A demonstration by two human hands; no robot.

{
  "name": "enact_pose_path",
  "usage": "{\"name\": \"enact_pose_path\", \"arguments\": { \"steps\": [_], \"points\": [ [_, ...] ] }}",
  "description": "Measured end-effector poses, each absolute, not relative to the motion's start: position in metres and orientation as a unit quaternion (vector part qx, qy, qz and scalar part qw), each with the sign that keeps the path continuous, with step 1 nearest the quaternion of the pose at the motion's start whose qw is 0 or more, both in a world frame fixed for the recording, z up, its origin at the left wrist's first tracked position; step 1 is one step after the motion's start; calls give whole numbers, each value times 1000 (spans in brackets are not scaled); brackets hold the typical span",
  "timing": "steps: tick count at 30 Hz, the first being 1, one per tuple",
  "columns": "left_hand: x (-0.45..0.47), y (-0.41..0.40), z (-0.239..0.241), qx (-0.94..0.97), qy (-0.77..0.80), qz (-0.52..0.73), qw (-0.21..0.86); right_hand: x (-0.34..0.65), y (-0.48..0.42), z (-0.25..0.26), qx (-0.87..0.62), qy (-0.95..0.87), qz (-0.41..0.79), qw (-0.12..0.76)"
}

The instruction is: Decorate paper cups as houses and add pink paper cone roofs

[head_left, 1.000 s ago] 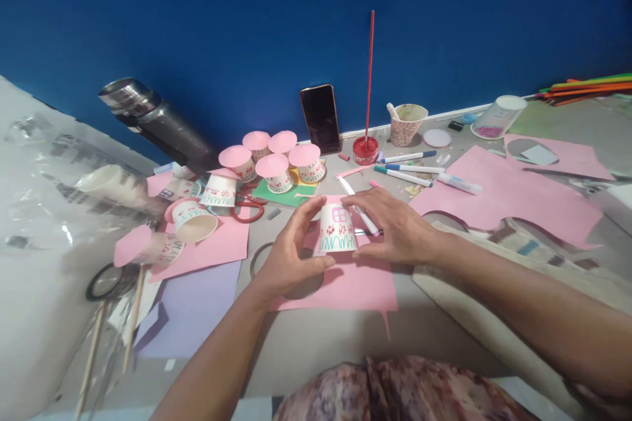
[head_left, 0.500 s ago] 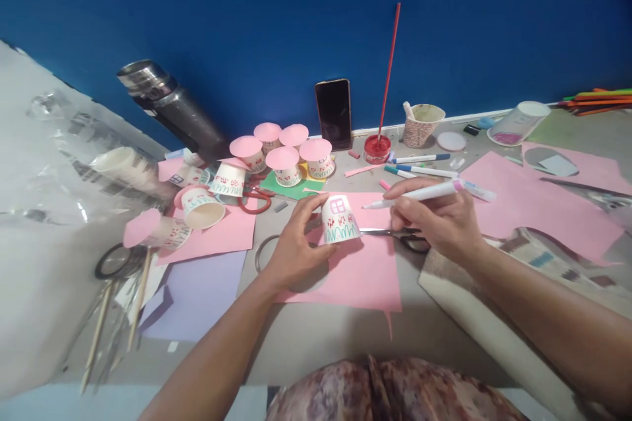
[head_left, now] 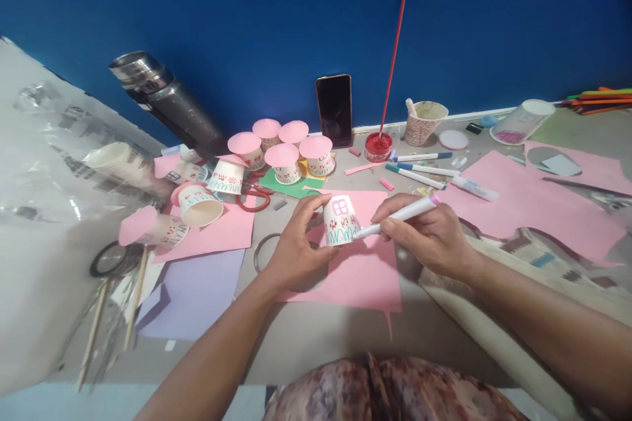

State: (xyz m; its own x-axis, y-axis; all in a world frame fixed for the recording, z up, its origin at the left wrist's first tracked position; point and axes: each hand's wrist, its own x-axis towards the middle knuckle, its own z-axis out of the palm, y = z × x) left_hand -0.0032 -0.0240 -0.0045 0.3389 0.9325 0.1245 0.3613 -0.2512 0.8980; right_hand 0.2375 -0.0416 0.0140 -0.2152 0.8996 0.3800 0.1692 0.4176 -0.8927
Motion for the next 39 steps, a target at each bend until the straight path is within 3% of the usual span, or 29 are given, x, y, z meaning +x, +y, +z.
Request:
{"name": "enact_pose_path", "arguments": {
  "steps": [9, 30, 39],
  "points": [
    [-2, -23, -2, 723, 453, 337, 398, 239, -39, 16, -382, -727, 322, 470],
    [-2, -25, -3, 714, 452, 334, 417, 239, -38, 15, -386, -709, 355, 472],
    [0, -23, -7, 663, 425, 370, 493, 244, -35, 14, -391, -687, 337, 512]
  ]
}}
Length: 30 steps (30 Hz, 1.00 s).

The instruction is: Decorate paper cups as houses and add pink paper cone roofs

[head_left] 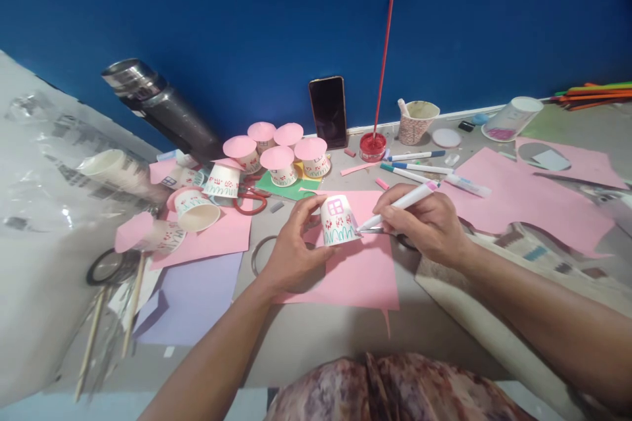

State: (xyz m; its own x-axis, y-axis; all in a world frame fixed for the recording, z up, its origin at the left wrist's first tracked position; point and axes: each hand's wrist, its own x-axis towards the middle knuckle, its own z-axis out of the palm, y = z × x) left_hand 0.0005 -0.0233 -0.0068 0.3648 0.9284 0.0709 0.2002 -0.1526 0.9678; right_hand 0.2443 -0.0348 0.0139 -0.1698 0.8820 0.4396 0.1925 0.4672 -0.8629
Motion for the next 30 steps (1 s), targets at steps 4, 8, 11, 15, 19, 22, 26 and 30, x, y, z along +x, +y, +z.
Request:
{"name": "enact_pose_path", "arguments": {
  "steps": [4, 8, 11, 15, 19, 22, 26, 30],
  "points": [
    [2, -24, -5, 658, 429, 371, 495, 244, -36, 14, -384, -694, 346, 501],
    [1, -24, -5, 662, 432, 364, 492, 243, -35, 15, -396, -705, 355, 470],
    [0, -24, -6, 667, 428, 359, 493, 243, -35, 15, -398, -704, 356, 468],
    [-1, -23, -7, 669, 431, 360, 487, 244, -35, 16, -403, -699, 360, 468],
    [0, -24, -7, 672, 429, 360, 484, 244, -35, 16, -404, -705, 370, 450],
    [1, -24, -6, 666, 433, 363, 487, 245, -34, 16, -404, -698, 356, 472],
    [1, -24, -5, 654, 436, 365, 499, 246, -33, 15, -418, -678, 343, 497],
    [1, -25, -6, 650, 435, 364, 506, 245, -34, 14, -420, -673, 350, 498]
  ]
}}
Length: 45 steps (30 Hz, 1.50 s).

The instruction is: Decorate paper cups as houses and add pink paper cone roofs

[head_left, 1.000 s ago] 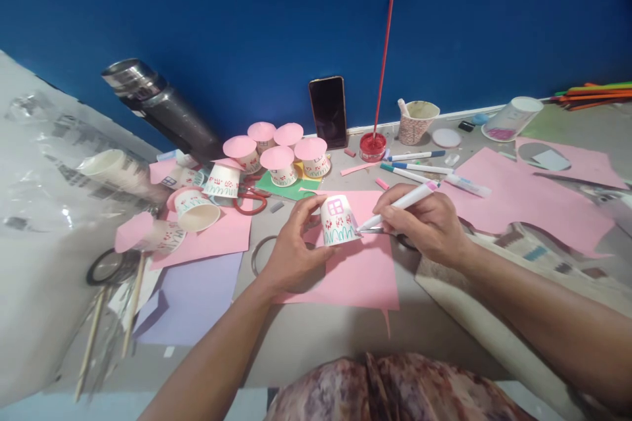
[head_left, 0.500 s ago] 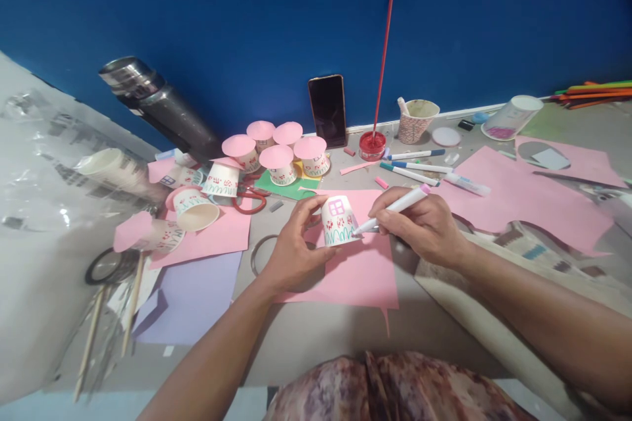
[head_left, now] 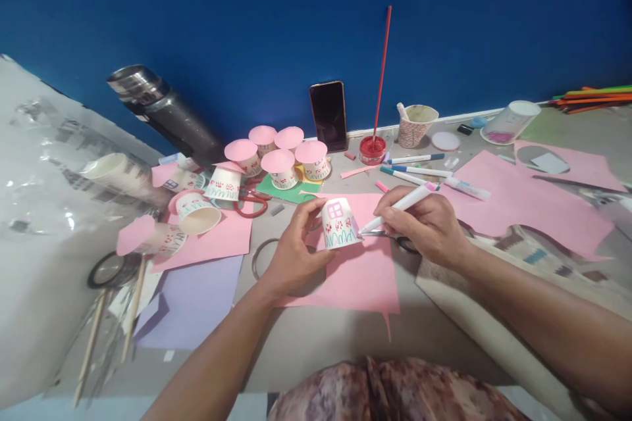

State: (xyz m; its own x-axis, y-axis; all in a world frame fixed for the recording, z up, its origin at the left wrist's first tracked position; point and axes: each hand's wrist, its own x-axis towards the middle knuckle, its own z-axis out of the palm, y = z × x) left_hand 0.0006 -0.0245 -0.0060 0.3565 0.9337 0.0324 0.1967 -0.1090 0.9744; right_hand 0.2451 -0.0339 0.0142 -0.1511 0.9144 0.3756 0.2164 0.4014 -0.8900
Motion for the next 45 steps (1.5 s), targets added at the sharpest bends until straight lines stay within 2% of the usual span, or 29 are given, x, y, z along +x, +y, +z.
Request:
{"name": "enact_pose_path", "arguments": {
  "steps": [9, 20, 34, 45],
  "points": [
    [2, -26, -5, 641, 429, 372, 517, 243, -34, 15, -399, -699, 363, 469],
    [-3, -22, -17, 663, 407, 378, 502, 243, -33, 13, -396, -696, 351, 485],
    [0, -21, -12, 613, 404, 403, 546, 247, -31, 8, -434, -621, 376, 534],
    [-2, -22, -21, 617, 378, 417, 550, 249, -34, 3, -423, -633, 385, 522]
  ]
}}
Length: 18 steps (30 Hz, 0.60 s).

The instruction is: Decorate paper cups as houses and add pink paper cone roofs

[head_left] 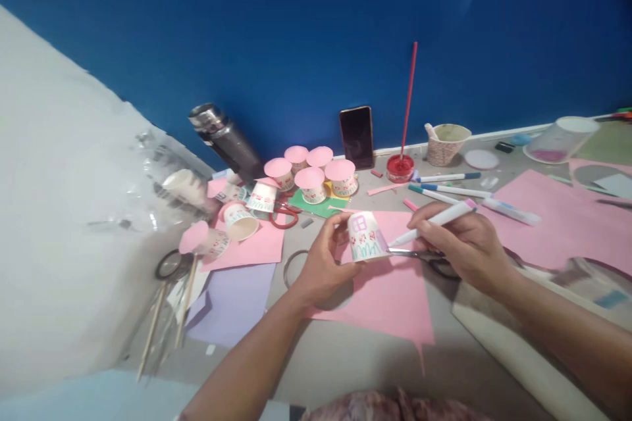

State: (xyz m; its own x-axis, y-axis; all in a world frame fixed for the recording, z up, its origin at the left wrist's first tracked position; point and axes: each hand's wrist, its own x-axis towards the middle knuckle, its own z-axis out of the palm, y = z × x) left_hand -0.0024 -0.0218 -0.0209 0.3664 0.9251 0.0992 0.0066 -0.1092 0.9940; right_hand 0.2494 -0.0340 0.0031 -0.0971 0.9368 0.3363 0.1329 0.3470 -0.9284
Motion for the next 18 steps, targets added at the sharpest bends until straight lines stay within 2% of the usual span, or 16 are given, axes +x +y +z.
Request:
{"name": "enact_pose_path", "arguments": {
  "steps": [10, 18],
  "points": [
    [1, -22, -21, 574, 376, 438, 581, 254, -35, -8, -439, -600, 435, 507],
    [1, -20, -23, 583, 351, 450, 578, 248, -36, 7, -430, -622, 383, 531]
  ]
}}
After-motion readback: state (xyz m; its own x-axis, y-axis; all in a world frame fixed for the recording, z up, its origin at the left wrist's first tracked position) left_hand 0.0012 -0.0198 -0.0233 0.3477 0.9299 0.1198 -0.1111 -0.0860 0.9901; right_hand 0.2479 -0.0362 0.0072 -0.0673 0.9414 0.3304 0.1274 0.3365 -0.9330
